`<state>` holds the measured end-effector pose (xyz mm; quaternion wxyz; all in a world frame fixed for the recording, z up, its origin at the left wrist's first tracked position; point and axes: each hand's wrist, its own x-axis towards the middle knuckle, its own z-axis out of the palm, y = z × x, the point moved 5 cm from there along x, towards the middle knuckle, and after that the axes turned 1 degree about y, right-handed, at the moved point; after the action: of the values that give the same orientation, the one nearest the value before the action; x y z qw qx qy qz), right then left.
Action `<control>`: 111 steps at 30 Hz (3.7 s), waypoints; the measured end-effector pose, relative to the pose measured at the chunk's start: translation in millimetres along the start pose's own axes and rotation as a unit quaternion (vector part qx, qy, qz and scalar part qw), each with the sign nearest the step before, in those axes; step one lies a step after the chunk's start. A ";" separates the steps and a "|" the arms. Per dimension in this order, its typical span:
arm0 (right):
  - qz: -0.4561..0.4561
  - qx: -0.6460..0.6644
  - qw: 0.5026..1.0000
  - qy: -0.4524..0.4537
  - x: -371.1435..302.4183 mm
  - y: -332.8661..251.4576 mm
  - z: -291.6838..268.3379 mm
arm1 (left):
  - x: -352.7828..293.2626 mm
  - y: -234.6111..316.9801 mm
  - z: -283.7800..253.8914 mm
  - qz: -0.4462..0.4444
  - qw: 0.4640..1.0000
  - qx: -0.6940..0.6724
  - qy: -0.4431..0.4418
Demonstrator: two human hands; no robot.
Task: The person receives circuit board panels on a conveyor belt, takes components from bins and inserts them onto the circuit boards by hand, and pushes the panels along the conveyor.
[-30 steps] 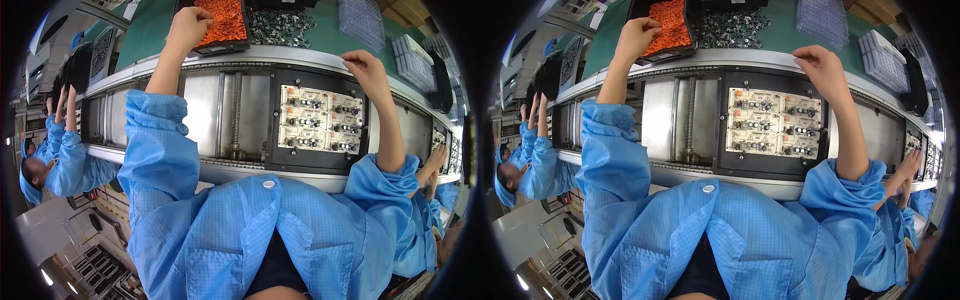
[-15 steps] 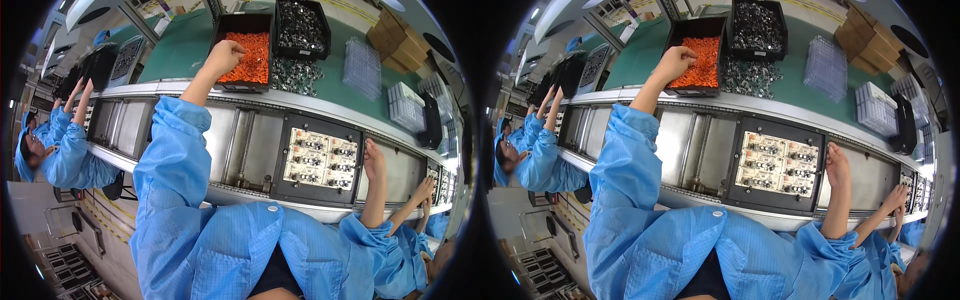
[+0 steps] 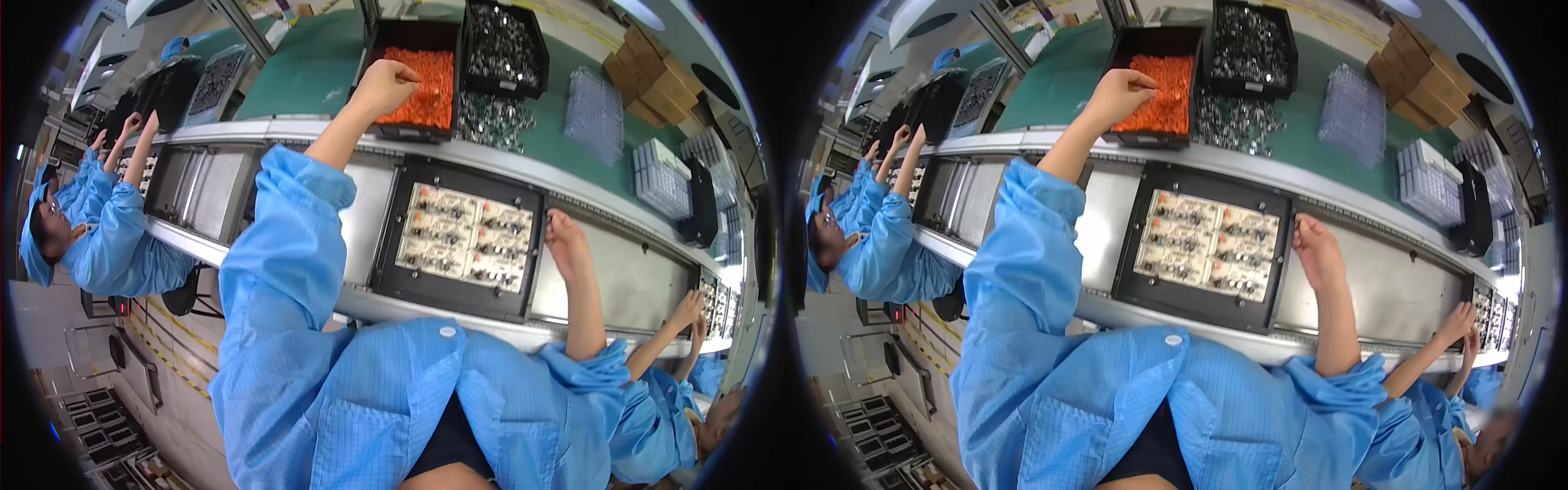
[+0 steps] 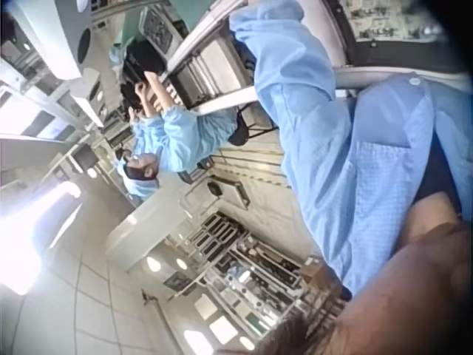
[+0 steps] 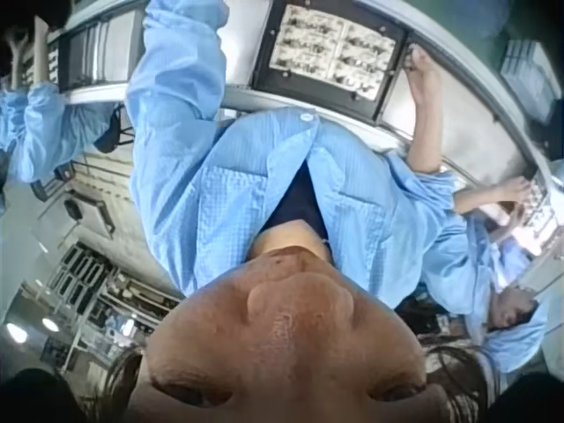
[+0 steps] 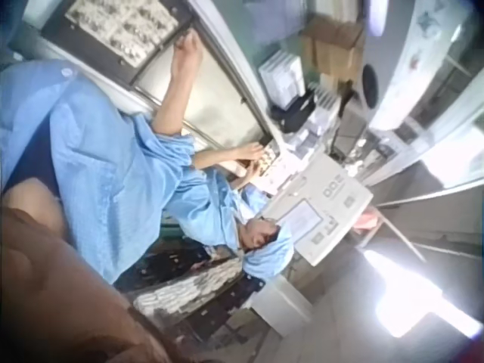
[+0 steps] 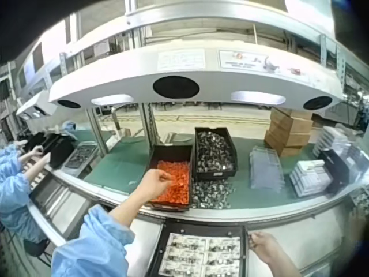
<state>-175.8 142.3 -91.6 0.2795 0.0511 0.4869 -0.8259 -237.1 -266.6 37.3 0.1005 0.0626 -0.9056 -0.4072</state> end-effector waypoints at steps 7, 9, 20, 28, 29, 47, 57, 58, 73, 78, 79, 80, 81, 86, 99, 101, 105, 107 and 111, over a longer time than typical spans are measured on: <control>-0.047 0.005 0.997 0.057 -12.3 -11.5 -11.6 | 3.8 -18.3 6.2 -0.042 0.996 -0.074 0.000; -0.051 0.013 0.997 0.056 -13.3 -14.3 -12.3 | -7.6 -12.3 7.1 -0.061 0.994 -0.085 -0.026; -0.081 0.006 0.997 0.005 -8.6 -20.7 5.4 | -105.2 18.7 16.0 -0.066 0.973 -0.183 -0.127; -0.061 -0.002 0.998 -0.006 -21.2 -14.4 24.1 | -43.8 3.1 -15.7 0.091 0.982 0.059 0.152; -0.064 -0.007 0.998 -0.003 -23.3 -15.8 27.7 | -35.9 -9.3 -13.0 0.149 0.961 0.168 0.162; -0.118 -0.162 0.979 0.040 -28.4 -22.7 41.5 | -9.4 -19.8 -0.5 0.106 0.970 0.211 0.063; -0.126 -0.208 0.970 0.017 -31.3 -13.3 53.4 | -151.0 18.7 6.9 0.017 0.991 -0.090 -0.096; -0.139 -0.215 0.967 0.005 -33.3 -13.9 58.7 | -165.0 20.2 9.6 0.004 0.991 -0.079 -0.109; -0.177 -0.206 0.962 -0.021 -47.5 -15.4 76.0 | -225.5 35.1 44.9 0.055 0.989 0.089 -0.102; -0.189 -0.202 0.961 -0.027 -52.8 -18.9 80.8 | -223.7 37.1 53.3 0.035 0.984 0.119 -0.126; -0.195 -0.197 0.960 -0.032 -53.7 -19.2 82.6 | -223.3 36.2 55.4 0.035 0.983 0.121 -0.130; -0.200 -0.193 0.960 -0.037 -54.6 -19.3 84.1 | -223.0 36.5 56.9 0.051 0.982 0.133 -0.123; -0.198 -0.191 0.961 -0.034 -55.3 -18.9 84.5 | -222.5 37.0 58.0 0.067 0.980 0.144 -0.115; -0.210 -0.190 0.958 -0.046 -59.9 -20.8 89.0 | -221.2 46.3 60.0 0.091 0.969 0.187 -0.136; -0.192 -0.234 0.950 -0.073 -57.2 -17.2 98.8 | -219.6 47.9 63.8 0.129 0.963 0.192 -0.135; -0.166 -0.244 0.953 -0.071 -53.8 -9.8 103.4 | -220.4 39.6 54.2 0.073 0.980 0.136 -0.124; -0.250 -0.467 0.843 -0.088 -60.8 0.0 129.0 | -220.2 20.4 26.9 -0.064 0.998 0.020 0.019; -0.264 -0.527 0.803 -0.091 -67.6 11.7 144.1 | -228.3 -1.2 12.8 -0.081 0.993 -0.043 0.076; -0.345 -0.662 0.658 -0.100 -74.0 18.3 178.9 | -252.0 -41.0 -2.2 -0.130 0.981 -0.055 0.135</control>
<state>-70.8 17.0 13.7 -0.0183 -0.4020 0.8566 -0.3230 9.6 -246.1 -25.1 0.1716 0.2285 -0.8438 -0.4542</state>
